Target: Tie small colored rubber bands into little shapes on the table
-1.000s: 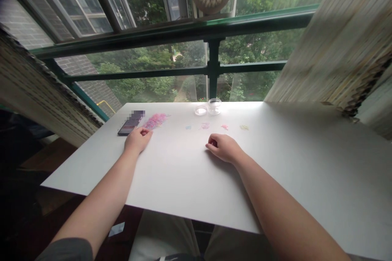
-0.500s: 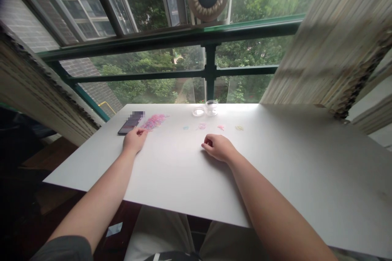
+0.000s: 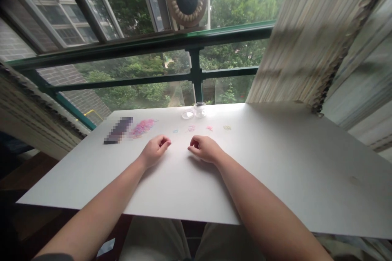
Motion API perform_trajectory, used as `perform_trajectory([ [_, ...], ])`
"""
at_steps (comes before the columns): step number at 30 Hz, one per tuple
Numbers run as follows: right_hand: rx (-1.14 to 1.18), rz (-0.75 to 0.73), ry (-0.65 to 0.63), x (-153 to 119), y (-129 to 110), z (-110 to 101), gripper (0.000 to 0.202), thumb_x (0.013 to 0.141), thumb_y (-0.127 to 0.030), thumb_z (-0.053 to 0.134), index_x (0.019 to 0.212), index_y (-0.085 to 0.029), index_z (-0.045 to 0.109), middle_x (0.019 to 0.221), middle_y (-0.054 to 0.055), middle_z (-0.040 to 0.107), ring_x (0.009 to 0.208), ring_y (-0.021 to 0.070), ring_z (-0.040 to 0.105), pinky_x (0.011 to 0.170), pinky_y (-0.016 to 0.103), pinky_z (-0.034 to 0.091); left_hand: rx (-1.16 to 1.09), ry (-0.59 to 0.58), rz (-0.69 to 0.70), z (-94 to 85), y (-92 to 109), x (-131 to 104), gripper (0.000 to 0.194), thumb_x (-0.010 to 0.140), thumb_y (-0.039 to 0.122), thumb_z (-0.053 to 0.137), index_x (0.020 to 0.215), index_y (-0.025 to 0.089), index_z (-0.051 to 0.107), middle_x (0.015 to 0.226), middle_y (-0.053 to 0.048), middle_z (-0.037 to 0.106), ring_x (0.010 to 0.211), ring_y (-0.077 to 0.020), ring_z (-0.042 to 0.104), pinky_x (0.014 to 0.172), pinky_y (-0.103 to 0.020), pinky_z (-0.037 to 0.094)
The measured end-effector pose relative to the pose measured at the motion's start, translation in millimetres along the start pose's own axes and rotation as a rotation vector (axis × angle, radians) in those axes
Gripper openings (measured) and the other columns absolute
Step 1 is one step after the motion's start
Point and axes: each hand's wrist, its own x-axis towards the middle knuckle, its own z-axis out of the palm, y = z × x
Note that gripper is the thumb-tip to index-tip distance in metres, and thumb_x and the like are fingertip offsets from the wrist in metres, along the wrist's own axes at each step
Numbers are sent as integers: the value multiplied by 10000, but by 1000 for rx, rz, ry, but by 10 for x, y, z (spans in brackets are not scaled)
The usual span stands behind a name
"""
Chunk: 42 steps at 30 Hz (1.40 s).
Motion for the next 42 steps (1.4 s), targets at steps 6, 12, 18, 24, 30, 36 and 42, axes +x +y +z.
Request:
perform_trajectory([
  [6,200,-18,92,38,15,69,187,780,-330,536,849,-160,573,714,-7,579,548,81,461,528,208,360,-128,-168,123,249,325,215,204,796,355,515,783,171,602,749,-29,607,635,-128,527,623,-254,424],
  [12,167,-1,120,33,0,77,102,779,-262,522,807,-173,564,683,-24,574,530,74,446,523,206,346,-201,-168,67,326,238,272,247,823,385,488,835,166,600,749,-29,613,641,-127,530,618,-248,425],
  [18,164,-3,112,19,-10,76,83,772,-249,526,769,-171,555,601,-33,524,502,75,421,494,203,321,-231,-218,86,313,230,216,248,820,389,497,836,162,598,760,-22,614,635,-120,512,605,-238,409],
  [24,157,-10,106,2,-3,61,64,760,-237,537,749,-175,545,565,-42,498,484,73,401,486,205,315,-297,-243,70,297,221,217,224,799,369,526,830,157,591,735,-16,597,601,-110,484,565,-226,392],
  [30,144,-11,89,-11,-11,46,53,754,-226,533,750,-175,550,561,-44,491,480,70,390,484,202,317,-329,-271,69,291,218,207,194,791,341,535,835,159,583,724,-7,581,605,-106,477,566,-220,386],
  [36,141,-10,85,-22,-15,41,41,751,-215,535,745,-176,550,562,-47,493,481,66,389,488,199,319,-337,-275,76,283,223,204,188,786,334,537,826,155,580,726,-7,578,612,-108,478,570,-222,385],
  [42,154,-29,89,-20,-15,41,40,751,-206,533,735,-173,548,559,-46,488,480,64,377,487,200,311,-329,-279,101,275,223,203,178,795,321,530,824,152,578,719,1,564,617,-102,468,578,-219,379],
])
